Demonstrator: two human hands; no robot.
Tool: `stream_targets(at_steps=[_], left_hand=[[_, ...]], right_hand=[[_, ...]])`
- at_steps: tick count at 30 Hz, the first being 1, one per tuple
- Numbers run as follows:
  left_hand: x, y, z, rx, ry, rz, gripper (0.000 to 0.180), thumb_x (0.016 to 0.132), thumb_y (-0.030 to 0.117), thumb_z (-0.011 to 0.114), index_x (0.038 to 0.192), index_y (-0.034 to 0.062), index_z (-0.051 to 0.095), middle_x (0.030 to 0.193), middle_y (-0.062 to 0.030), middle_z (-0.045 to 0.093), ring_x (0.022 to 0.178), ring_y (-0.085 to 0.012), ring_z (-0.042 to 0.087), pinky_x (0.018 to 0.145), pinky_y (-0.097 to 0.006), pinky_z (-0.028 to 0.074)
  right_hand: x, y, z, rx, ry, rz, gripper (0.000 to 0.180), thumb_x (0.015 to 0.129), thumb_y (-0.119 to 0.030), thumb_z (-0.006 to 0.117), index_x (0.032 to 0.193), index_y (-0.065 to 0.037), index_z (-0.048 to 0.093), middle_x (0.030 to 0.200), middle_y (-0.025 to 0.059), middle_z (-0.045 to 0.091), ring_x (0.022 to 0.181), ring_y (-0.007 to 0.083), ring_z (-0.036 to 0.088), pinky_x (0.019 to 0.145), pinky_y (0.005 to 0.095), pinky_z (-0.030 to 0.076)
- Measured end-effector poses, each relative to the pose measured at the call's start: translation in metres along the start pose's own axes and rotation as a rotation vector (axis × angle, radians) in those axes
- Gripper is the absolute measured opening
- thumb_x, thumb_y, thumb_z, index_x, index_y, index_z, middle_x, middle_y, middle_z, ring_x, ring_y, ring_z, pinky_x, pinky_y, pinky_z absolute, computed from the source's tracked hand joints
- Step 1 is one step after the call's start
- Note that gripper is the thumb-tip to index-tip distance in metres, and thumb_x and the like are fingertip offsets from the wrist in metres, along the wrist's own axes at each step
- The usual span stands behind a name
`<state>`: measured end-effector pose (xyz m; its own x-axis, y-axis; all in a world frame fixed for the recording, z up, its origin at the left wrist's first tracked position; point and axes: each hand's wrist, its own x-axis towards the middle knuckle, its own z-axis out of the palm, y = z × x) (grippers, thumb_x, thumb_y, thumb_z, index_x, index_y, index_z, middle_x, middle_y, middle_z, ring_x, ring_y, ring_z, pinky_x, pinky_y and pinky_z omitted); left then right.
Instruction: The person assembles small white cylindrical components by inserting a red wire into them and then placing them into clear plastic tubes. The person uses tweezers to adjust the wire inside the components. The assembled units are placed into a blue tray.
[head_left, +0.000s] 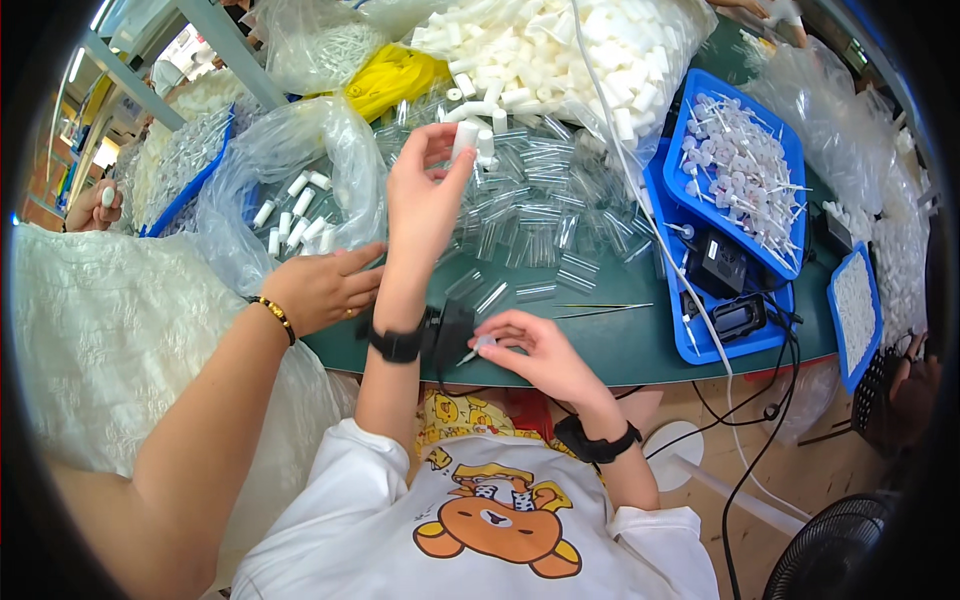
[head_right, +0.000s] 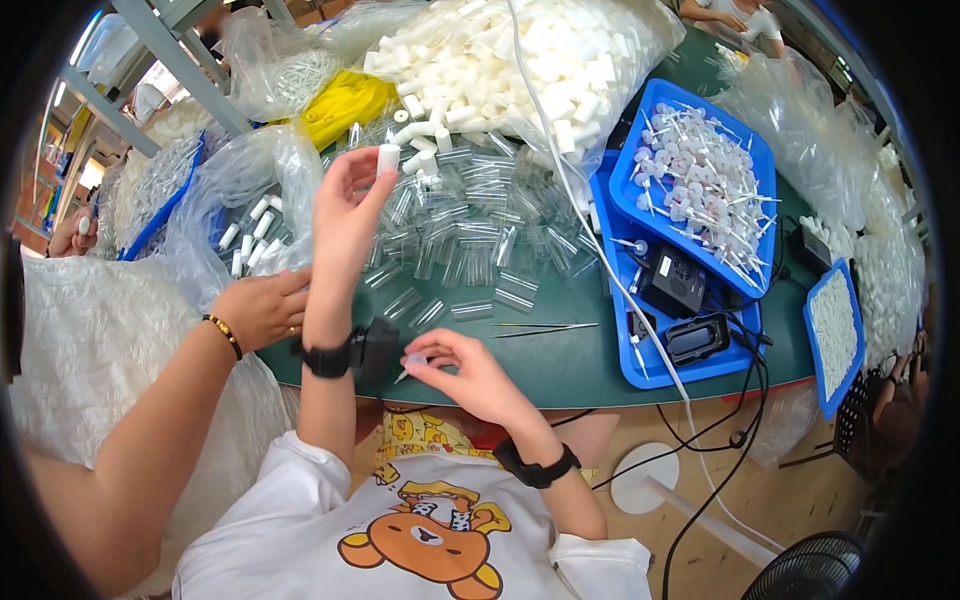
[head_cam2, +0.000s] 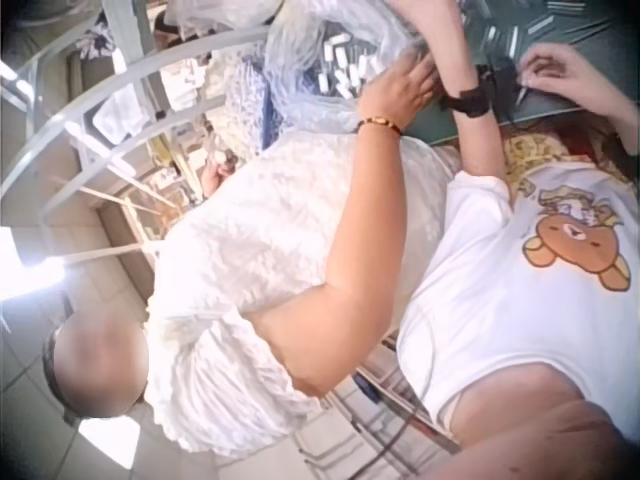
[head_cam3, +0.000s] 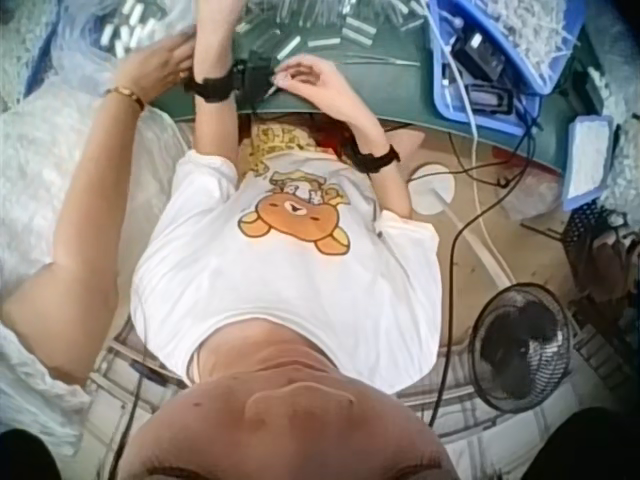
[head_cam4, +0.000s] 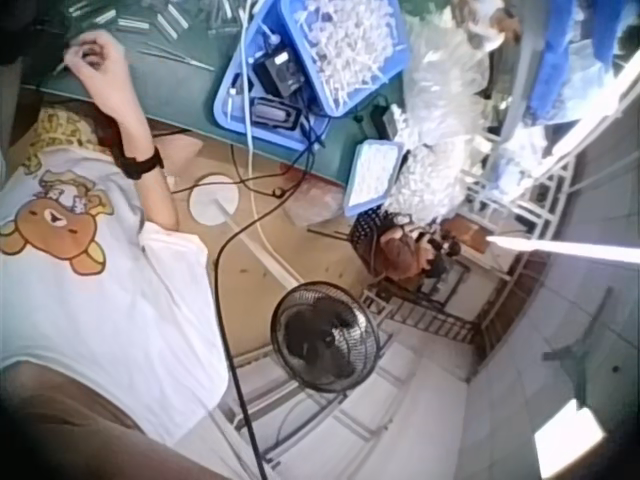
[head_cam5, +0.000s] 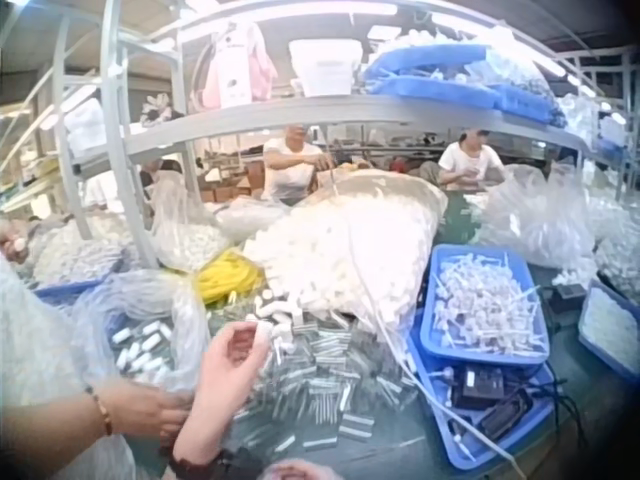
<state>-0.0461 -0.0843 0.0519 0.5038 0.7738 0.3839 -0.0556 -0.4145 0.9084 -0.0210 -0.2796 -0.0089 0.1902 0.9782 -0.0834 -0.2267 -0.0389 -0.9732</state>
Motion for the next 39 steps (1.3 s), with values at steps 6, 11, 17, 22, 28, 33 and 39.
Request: stream_targets(at_steps=[6, 11, 17, 22, 28, 33, 39], left_hand=[[-0.066, 0.077, -0.018, -0.316, -0.143, -0.128, 0.027, 0.081, -0.001, 0.055, 0.109, 0.0003, 0.052, 0.101, -0.0037, 0.051, 0.093, -0.0124, 0.051, 0.075, -0.025, 0.043], [-0.086, 0.055, -0.023, -0.310, -0.224, -0.118, 0.032, 0.081, -0.002, 0.055, 0.112, 0.0005, 0.049, 0.100, -0.0049, 0.052, 0.093, -0.0116, 0.052, 0.075, -0.025, 0.044], [-0.097, 0.061, -0.014, -0.471, -0.263, -0.172, 0.032, 0.079, -0.006, 0.057, 0.109, -0.0030, 0.048, 0.100, -0.0097, 0.049, 0.093, -0.0189, 0.055, 0.071, -0.028, 0.052], [-0.107, 0.067, -0.015, -0.510, -0.296, -0.245, 0.033, 0.074, -0.009, 0.061, 0.104, -0.0015, 0.053, 0.105, -0.0076, 0.052, 0.095, -0.0144, 0.055, 0.074, -0.025, 0.051], [-0.115, 0.076, -0.017, -0.504, -0.366, -0.248, 0.033, 0.070, -0.008, 0.065, 0.101, -0.0011, 0.056, 0.102, -0.0078, 0.055, 0.093, -0.0150, 0.058, 0.071, -0.025, 0.051], [-0.121, 0.078, -0.015, -0.535, -0.425, -0.236, 0.033, 0.070, -0.008, 0.066, 0.101, -0.0015, 0.056, 0.102, -0.0089, 0.055, 0.093, -0.0152, 0.057, 0.071, -0.025, 0.051], [-0.126, 0.084, -0.018, -0.571, -0.500, -0.266, 0.033, 0.069, -0.007, 0.067, 0.100, -0.0034, 0.056, 0.103, -0.0094, 0.054, 0.094, -0.0161, 0.057, 0.071, -0.026, 0.052]], right_hand=[[0.020, 0.010, 0.001, 0.204, 0.130, 0.008, 0.020, 0.086, -0.007, 0.056, 0.103, 0.003, 0.053, 0.101, 0.0104, 0.060, 0.096, 0.0142, 0.058, 0.085, 0.0246, 0.045], [0.021, 0.011, 0.001, 0.243, 0.143, 0.030, 0.021, 0.085, -0.006, 0.057, 0.103, 0.002, 0.053, 0.102, 0.0107, 0.060, 0.098, 0.0150, 0.057, 0.087, 0.0254, 0.044], [-0.004, -0.017, -0.002, 0.205, 0.269, -0.048, 0.022, 0.084, -0.003, 0.057, 0.105, 0.003, 0.052, 0.101, 0.0115, 0.060, 0.097, 0.0147, 0.057, 0.085, 0.0252, 0.044], [-0.046, -0.060, -0.010, 0.045, 0.519, -0.217, 0.022, 0.083, 0.003, 0.055, 0.105, 0.004, 0.051, 0.100, 0.0137, 0.061, 0.093, 0.0147, 0.058, 0.083, 0.0247, 0.044], [-0.069, -0.096, -0.011, 0.111, 0.536, -0.559, 0.024, 0.082, -0.007, 0.057, 0.103, 0.005, 0.051, 0.092, 0.0176, 0.061, 0.085, 0.0217, 0.060, 0.077, 0.0310, 0.049], [-0.061, -0.103, -0.009, 0.163, 0.320, -0.553, 0.027, 0.084, -0.011, 0.056, 0.105, 0.005, 0.050, 0.090, 0.0177, 0.061, 0.083, 0.0224, 0.060, 0.076, 0.0326, 0.049], [-0.043, -0.105, -0.016, 0.119, 0.175, -0.441, 0.020, 0.087, -0.004, 0.049, 0.103, 0.006, 0.055, 0.090, 0.0129, 0.061, 0.086, 0.0162, 0.059, 0.079, 0.0286, 0.046]])
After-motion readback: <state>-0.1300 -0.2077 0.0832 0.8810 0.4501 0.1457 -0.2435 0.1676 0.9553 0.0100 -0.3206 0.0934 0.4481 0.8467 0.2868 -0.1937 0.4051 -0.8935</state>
